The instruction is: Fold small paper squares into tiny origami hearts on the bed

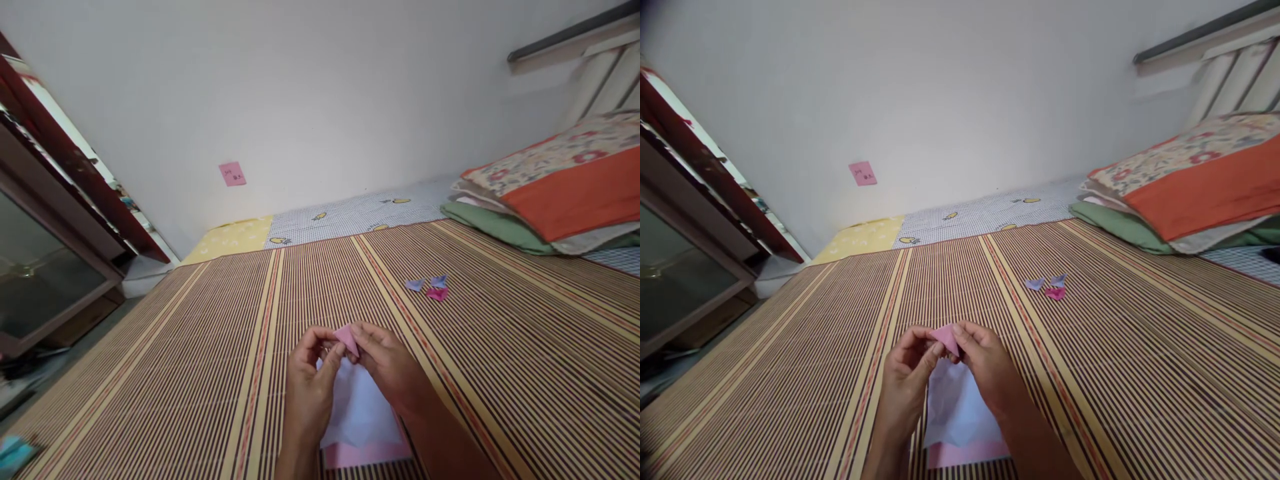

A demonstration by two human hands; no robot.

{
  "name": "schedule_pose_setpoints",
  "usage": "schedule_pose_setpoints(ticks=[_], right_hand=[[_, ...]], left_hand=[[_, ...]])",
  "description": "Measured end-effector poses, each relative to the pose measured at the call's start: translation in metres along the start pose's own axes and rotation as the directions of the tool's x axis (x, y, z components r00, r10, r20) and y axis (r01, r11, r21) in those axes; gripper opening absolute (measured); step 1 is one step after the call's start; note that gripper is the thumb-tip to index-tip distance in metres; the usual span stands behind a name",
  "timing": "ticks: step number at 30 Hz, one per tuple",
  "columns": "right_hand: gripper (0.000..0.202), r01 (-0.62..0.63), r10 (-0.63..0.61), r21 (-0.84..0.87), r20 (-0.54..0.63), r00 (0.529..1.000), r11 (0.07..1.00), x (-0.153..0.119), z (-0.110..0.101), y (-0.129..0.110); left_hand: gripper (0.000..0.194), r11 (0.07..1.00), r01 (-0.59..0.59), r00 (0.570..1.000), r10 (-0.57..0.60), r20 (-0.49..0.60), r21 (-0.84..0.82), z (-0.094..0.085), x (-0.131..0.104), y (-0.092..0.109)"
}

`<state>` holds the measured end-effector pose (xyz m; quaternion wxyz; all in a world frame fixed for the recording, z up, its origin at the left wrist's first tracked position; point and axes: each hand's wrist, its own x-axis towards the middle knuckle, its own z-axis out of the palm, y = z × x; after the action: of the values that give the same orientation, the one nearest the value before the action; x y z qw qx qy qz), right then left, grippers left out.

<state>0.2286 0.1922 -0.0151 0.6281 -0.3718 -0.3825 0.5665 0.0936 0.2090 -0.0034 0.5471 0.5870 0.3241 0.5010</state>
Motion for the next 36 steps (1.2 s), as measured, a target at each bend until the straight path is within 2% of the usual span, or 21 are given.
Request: schedule_pose_setpoints(ticks=[3,6,13,17,20,24,26,30,36], right_hand=[[0.037,0.02,-0.02,-0.016,-0.007,1.0,1.0,0.001,-0.002,0.006],[0.036,0.058,-0.063,-0.107,-0.035,0.997,0.992,0.001,-0.004,0.006],[0.028,0.094,-0.123,-0.279,-0.09,0.988,0.956,0.002,-0.002,0.001],[0.019,0.168,-0.225,-0.339,-0.138,0.964,0.926,-0.002,0.004,0.002],[0.011,0.259,-0.358,-0.492,-0.118,0.926,0.831,-0.009,0.01,-0.003],[0.017,0.413,-0.486,-0.64,0.07,0.871,0.648,-0.016,0.016,-0.009],[0.018,0.469,-0.55,-0.671,0.107,0.828,0.575,-0.016,0.015,-0.008],[0.017,0.528,-0.649,-0.719,0.141,0.747,0.452,-0.013,0.012,-0.004],[0.021,0.577,-0.709,-0.698,0.141,0.691,0.424,-0.013,0.01,-0.007]], left_hand=[[0.004,0.999,-0.01,1.0,0.012,-0.029,0.042,0.001,0.0,0.001],[0.005,0.997,-0.021,0.998,0.026,-0.064,0.076,0.004,0.0,-0.001],[0.003,0.967,-0.018,0.975,0.073,-0.212,0.253,0.011,-0.003,-0.008],[0.004,0.939,-0.045,0.954,0.141,-0.263,0.34,0.01,-0.004,-0.012],[0.006,0.908,-0.054,0.924,0.203,-0.324,0.415,0.008,-0.005,-0.011],[0.011,0.853,-0.11,0.892,0.311,-0.328,0.51,0.007,-0.006,-0.007],[0.012,0.837,-0.129,0.886,0.338,-0.317,0.532,0.009,-0.007,-0.006],[0.007,0.888,-0.104,0.911,0.266,-0.315,0.449,0.013,-0.008,-0.005],[0.011,0.996,-0.034,0.959,0.056,-0.276,0.083,0.016,-0.006,0.0]])
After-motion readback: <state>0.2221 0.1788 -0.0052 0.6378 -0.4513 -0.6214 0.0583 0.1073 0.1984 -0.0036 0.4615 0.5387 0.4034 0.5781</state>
